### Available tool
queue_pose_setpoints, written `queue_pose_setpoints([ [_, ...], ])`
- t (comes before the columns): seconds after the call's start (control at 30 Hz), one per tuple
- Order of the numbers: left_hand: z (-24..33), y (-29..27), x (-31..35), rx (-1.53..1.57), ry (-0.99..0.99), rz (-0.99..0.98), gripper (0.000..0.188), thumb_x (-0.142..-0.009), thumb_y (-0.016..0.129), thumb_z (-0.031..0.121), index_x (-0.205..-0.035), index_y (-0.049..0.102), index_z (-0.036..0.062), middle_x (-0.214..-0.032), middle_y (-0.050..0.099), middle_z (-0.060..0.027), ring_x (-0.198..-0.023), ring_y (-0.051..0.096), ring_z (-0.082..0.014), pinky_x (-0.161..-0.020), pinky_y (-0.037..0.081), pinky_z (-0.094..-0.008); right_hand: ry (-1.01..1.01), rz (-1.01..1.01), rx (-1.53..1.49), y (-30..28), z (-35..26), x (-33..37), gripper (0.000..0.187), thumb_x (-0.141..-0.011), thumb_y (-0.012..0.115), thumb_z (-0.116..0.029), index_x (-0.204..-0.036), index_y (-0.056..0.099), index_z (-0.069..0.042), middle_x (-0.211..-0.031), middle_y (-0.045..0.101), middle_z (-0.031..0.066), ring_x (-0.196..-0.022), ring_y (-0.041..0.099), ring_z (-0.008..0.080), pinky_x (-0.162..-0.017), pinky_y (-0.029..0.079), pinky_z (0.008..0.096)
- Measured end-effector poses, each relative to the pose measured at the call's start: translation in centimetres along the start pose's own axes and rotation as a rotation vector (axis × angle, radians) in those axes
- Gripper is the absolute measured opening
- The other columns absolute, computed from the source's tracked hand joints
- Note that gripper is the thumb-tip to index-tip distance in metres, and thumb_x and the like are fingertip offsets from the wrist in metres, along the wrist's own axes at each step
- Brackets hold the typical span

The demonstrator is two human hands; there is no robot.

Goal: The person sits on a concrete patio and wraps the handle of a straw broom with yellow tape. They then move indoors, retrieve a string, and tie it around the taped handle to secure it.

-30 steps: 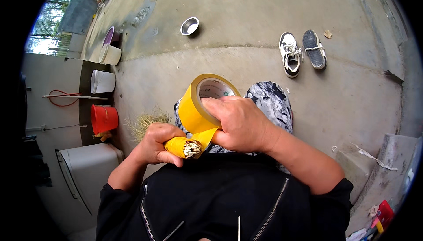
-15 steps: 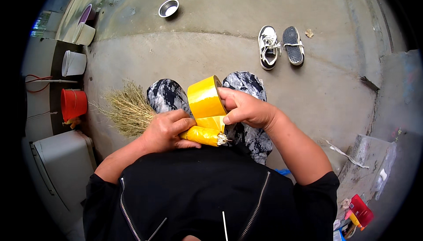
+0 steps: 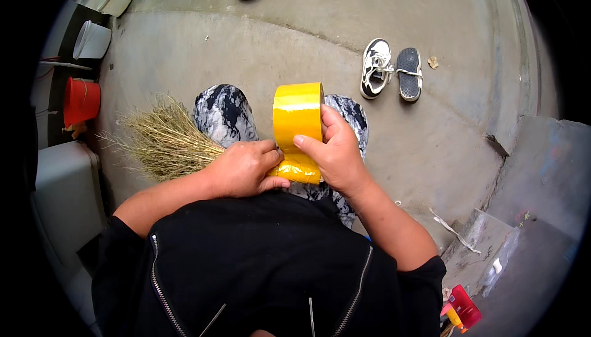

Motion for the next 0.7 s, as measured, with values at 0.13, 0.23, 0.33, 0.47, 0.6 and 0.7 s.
queue_pose_setpoints([
  [0.13,-0.2,0.1,-0.5,0.028,-0.057,-0.028,0.046,-0.078,0.061,0.046,-0.080,0.061,0.0002,-0.077,0.057,-0.0135,-0.073,0.061,-0.0331,-0.064,0.050,-0.0419,-0.088,0.053,-0.036,-0.1,0.4,0.6,0.044,-0.080,0.057,0.002,-0.121,0.042,0.002,-0.111,0.056,0.0090,-0.101,0.056,0.0148,-0.088,0.045,0.0288],
  [0.23,-0.5,0.2,-1.1,0.039,-0.093,-0.063,0.046,-0.078,0.061,0.047,-0.083,0.061,0.0021,-0.079,0.059,-0.0121,-0.075,0.061,-0.0326,-0.065,0.050,-0.0423,-0.129,0.082,-0.089,-0.4,0.9,1.1,0.046,-0.079,0.058,0.003,-0.122,0.041,0.002,-0.112,0.056,0.0091,-0.101,0.056,0.0154,-0.089,0.044,0.0294],
  [0.33,-1.0,0.2,-1.9,0.069,-0.132,-0.096,0.044,-0.077,0.061,0.047,-0.088,0.061,0.0043,-0.082,0.061,-0.0120,-0.077,0.061,-0.0333,-0.066,0.049,-0.0429,-0.178,0.108,-0.155,-0.6,1.3,1.5,0.048,-0.078,0.059,0.004,-0.122,0.040,0.002,-0.113,0.055,0.0098,-0.102,0.056,0.0172,-0.090,0.044,0.0310],
  [0.47,-1.5,-0.3,-2.6,0.127,-0.212,-0.154,0.046,-0.078,0.060,0.047,-0.102,0.061,0.0079,-0.092,0.064,-0.0143,-0.088,0.061,-0.0336,-0.075,0.047,-0.0441,-0.277,0.148,-0.189,-1.1,1.8,1.6,0.053,-0.074,0.060,0.002,-0.123,0.039,0.003,-0.115,0.055,0.0137,-0.106,0.055,0.0245,-0.096,0.041,0.0374],
  [0.6,-1.3,-0.7,-2.7,0.154,-0.226,-0.096,0.042,-0.080,0.059,0.046,-0.103,0.062,0.0113,-0.095,0.064,-0.0126,-0.090,0.060,-0.0326,-0.075,0.048,-0.0429,-0.354,0.111,-0.140,-1.3,1.8,1.9,0.057,-0.071,0.060,0.000,-0.123,0.038,0.003,-0.116,0.055,0.0170,-0.106,0.057,0.0288,-0.098,0.040,0.0406],
  [0.7,-1.4,-1.2,-2.9,0.151,-0.244,-0.041,0.037,-0.082,0.057,0.044,-0.104,0.062,0.0137,-0.093,0.063,-0.0107,-0.088,0.060,-0.0317,-0.073,0.048,-0.0424,-0.371,0.065,-0.134,-1.4,1.2,2.1,0.059,-0.068,0.064,-0.002,-0.121,0.040,0.002,-0.112,0.056,0.0154,-0.102,0.058,0.0258,-0.092,0.045,0.0384],
])
Point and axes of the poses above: each hand's wrist, its own x-axis away from the middle knuckle, its own y-axis out of the palm, z = x × y, the point moved 2 cm from there along -x, towards the middle knuckle
